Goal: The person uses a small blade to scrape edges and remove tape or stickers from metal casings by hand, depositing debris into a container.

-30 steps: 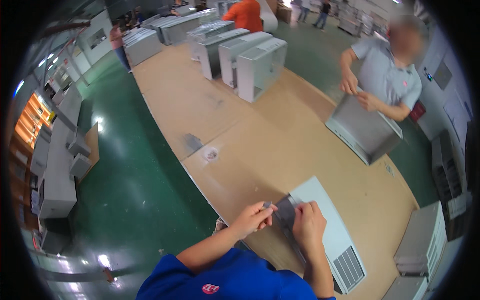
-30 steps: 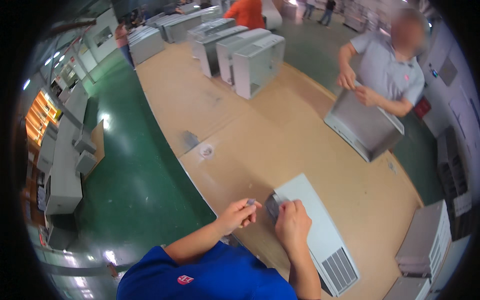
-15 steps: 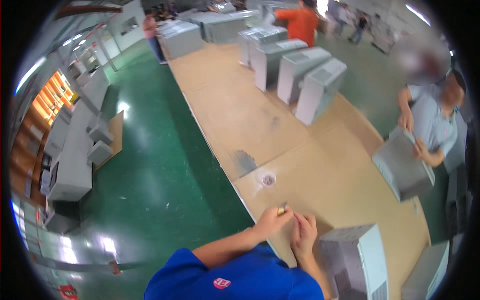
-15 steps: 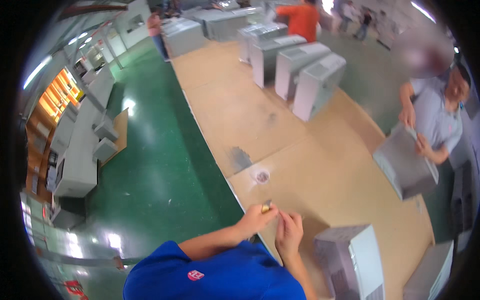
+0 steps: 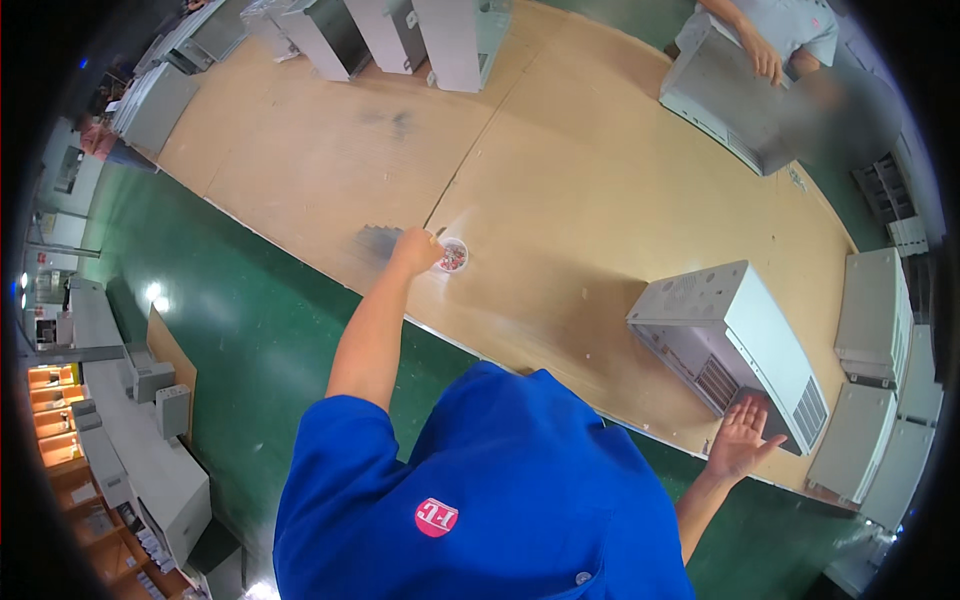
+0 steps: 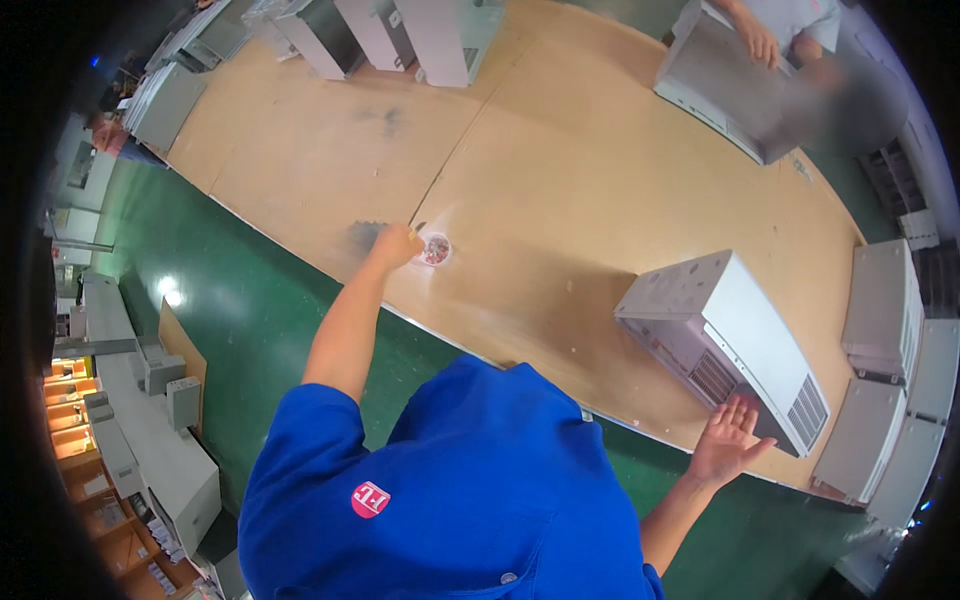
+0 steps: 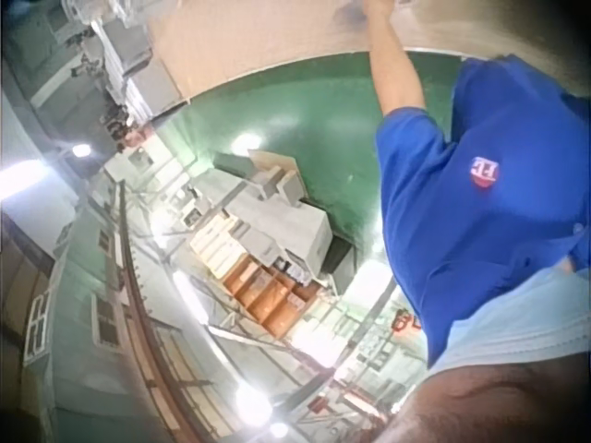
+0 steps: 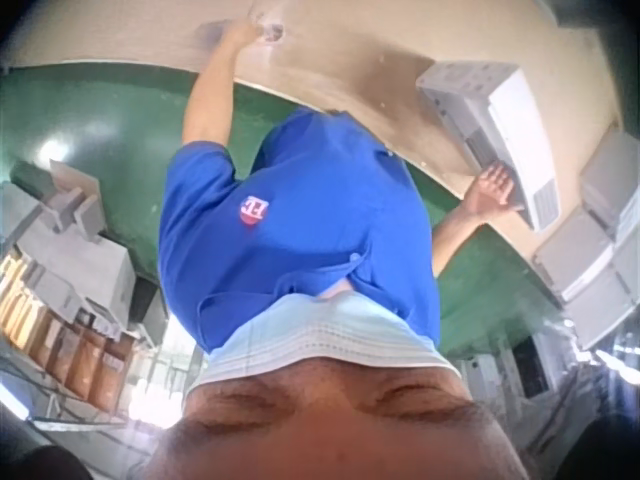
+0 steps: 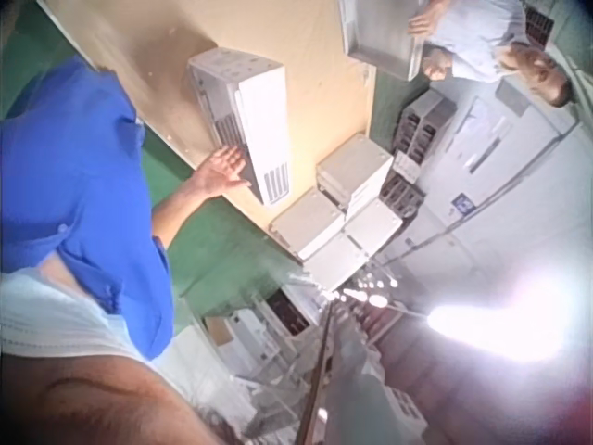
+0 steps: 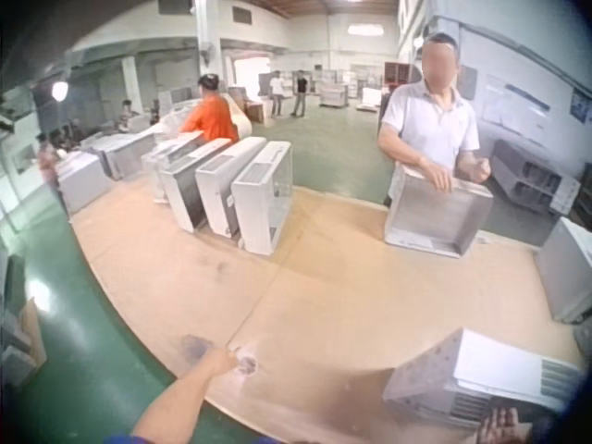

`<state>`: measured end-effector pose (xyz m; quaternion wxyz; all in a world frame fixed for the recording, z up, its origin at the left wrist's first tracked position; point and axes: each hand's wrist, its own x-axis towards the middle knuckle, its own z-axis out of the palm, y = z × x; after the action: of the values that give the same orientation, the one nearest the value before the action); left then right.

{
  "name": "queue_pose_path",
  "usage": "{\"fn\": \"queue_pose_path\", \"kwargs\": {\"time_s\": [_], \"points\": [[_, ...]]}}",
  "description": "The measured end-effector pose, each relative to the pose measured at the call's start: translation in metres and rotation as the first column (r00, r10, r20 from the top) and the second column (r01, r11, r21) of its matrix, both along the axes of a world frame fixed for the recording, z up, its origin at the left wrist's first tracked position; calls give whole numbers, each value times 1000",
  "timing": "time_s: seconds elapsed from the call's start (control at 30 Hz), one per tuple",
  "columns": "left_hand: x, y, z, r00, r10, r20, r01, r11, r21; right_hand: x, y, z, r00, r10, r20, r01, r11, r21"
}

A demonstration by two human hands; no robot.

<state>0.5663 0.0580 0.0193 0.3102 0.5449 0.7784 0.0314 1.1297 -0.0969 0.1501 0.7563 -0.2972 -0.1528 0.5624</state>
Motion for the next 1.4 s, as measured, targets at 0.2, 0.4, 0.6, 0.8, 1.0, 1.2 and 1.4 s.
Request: {"fn": "queue_pose_path", "kwargs": {"time_s": [0.2, 0.4, 0.6, 0.8, 1.0, 1.2, 1.4], "points": [[13, 11, -13, 998, 28, -58, -29, 1000, -8, 12, 33, 16, 995, -26, -98, 29, 999, 21], [-11, -3, -48, 991, 124, 47, -128, 989, 78, 40, 62, 6, 998, -6, 66, 22, 972, -234], [18, -16, -15, 966, 260, -11, -252, 946, 205, 57, 129, 27, 989, -57, 135, 96, 949, -301], [58, -61, -13, 896, 433, 101, -441, 839, 317, 108, 192, 31, 981, 32, 191, 54, 903, -426], [95, -104, -30, 735, 545, 403, -660, 712, 240, 135, 275, -25, 969, 185, 164, -65, 832, -551], [129, -114, -11, 696, 606, 385, -696, 700, 159, 112, 338, -88, 924, 353, 145, -163, 709, -686], [144, -119, 6, 616, 645, 452, -754, 650, 100, 78, 296, -131, 663, 604, 442, -230, 727, -647]]}}
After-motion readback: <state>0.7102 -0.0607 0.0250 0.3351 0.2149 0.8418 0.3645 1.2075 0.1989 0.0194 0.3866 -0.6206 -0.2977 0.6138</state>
